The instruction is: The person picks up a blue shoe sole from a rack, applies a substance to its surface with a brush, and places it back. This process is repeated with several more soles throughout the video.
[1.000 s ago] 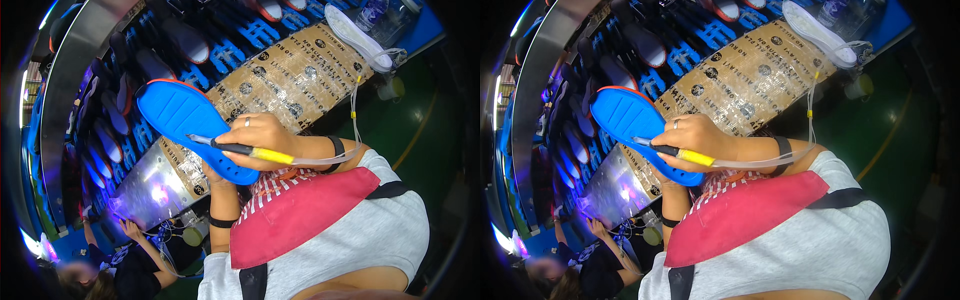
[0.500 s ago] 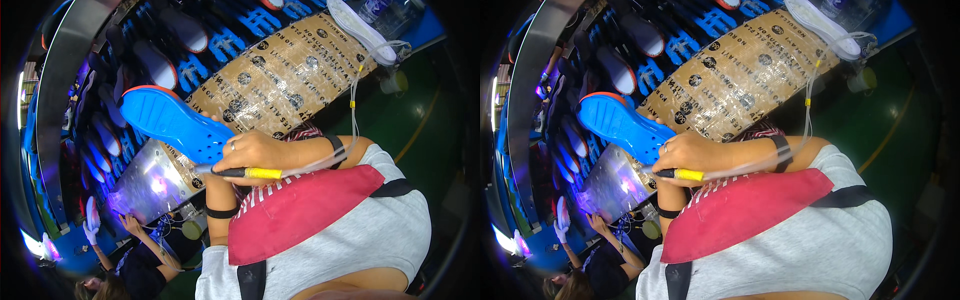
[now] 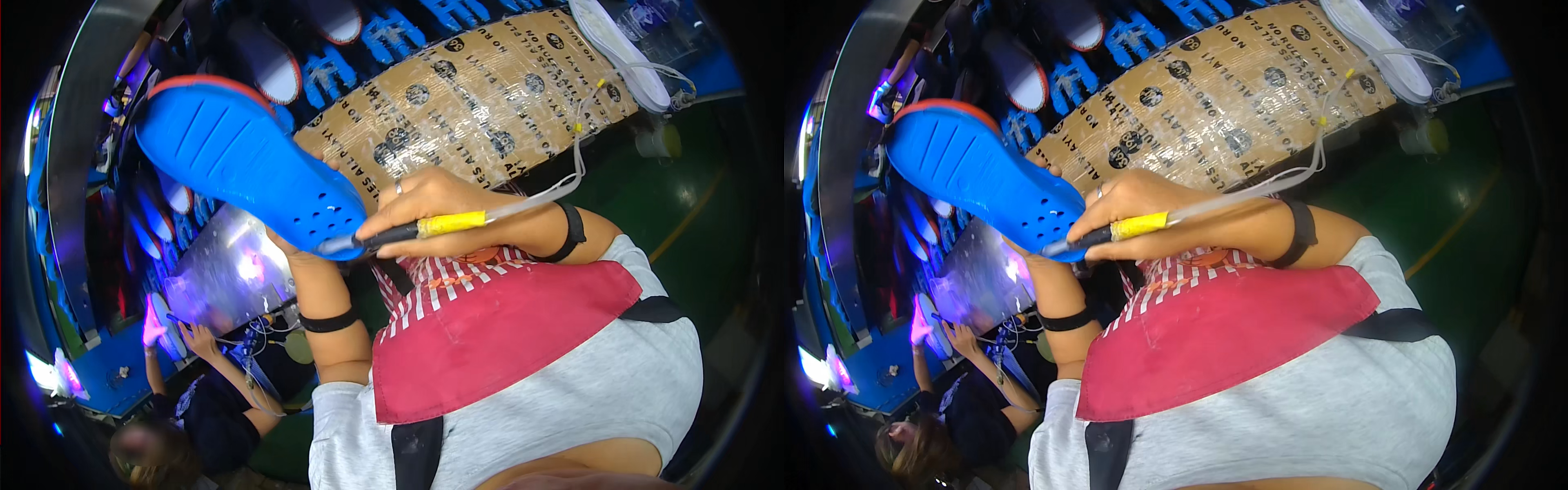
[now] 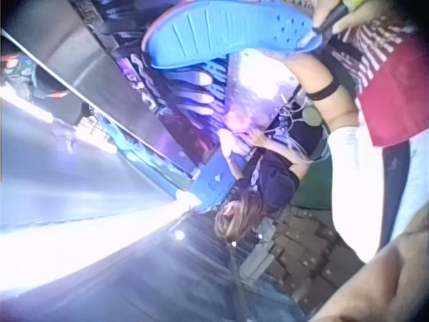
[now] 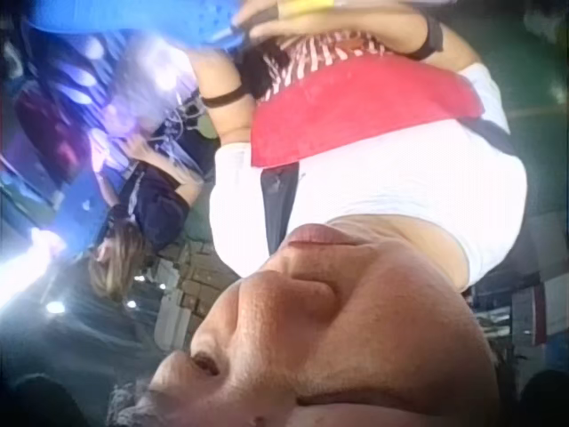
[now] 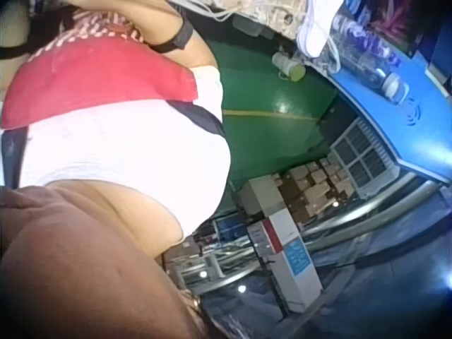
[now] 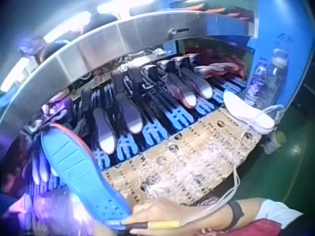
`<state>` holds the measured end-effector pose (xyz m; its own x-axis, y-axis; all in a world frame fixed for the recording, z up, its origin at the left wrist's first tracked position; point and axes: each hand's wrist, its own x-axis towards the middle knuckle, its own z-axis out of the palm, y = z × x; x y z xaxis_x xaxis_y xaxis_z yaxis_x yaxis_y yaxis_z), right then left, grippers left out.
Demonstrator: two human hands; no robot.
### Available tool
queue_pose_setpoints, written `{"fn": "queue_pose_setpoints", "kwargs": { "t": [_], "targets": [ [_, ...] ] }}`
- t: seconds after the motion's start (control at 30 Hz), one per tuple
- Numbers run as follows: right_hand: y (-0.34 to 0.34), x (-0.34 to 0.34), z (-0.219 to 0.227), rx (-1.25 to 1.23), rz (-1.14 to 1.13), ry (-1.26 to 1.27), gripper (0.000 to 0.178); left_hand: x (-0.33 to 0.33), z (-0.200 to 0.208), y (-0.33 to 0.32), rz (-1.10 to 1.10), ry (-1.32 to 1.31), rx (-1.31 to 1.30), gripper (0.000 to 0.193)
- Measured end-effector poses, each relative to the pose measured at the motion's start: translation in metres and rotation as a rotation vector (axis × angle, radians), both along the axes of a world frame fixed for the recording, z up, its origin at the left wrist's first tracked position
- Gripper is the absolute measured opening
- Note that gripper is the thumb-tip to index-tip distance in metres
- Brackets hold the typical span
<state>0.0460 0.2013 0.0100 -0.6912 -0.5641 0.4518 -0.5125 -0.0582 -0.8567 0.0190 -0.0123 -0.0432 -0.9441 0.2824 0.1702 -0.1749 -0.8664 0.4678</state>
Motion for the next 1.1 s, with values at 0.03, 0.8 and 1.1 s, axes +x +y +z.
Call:
{"fn": "queue_pose_setpoints", "kwargs": {
  "t": [0.03,0.8,1.1],
  "targets": [
    [0.003,-0.001,0.001,0.091,-0.005,-0.038,0.023,-0.006,0.006,0.0,-0.089,0.046,-0.08,0.067],
    [0.016,-0.001,-0.004,0.36,-0.018,0.43,0.026,-0.068,0.06,0.011,-0.849,-0.151,-0.97,0.045],
    [0.013,-0.001,0.002,0.343,-0.017,0.335,0.023,-0.072,0.051,-0.004,-0.921,-0.167,-1.094,0.045]
  ]
}}
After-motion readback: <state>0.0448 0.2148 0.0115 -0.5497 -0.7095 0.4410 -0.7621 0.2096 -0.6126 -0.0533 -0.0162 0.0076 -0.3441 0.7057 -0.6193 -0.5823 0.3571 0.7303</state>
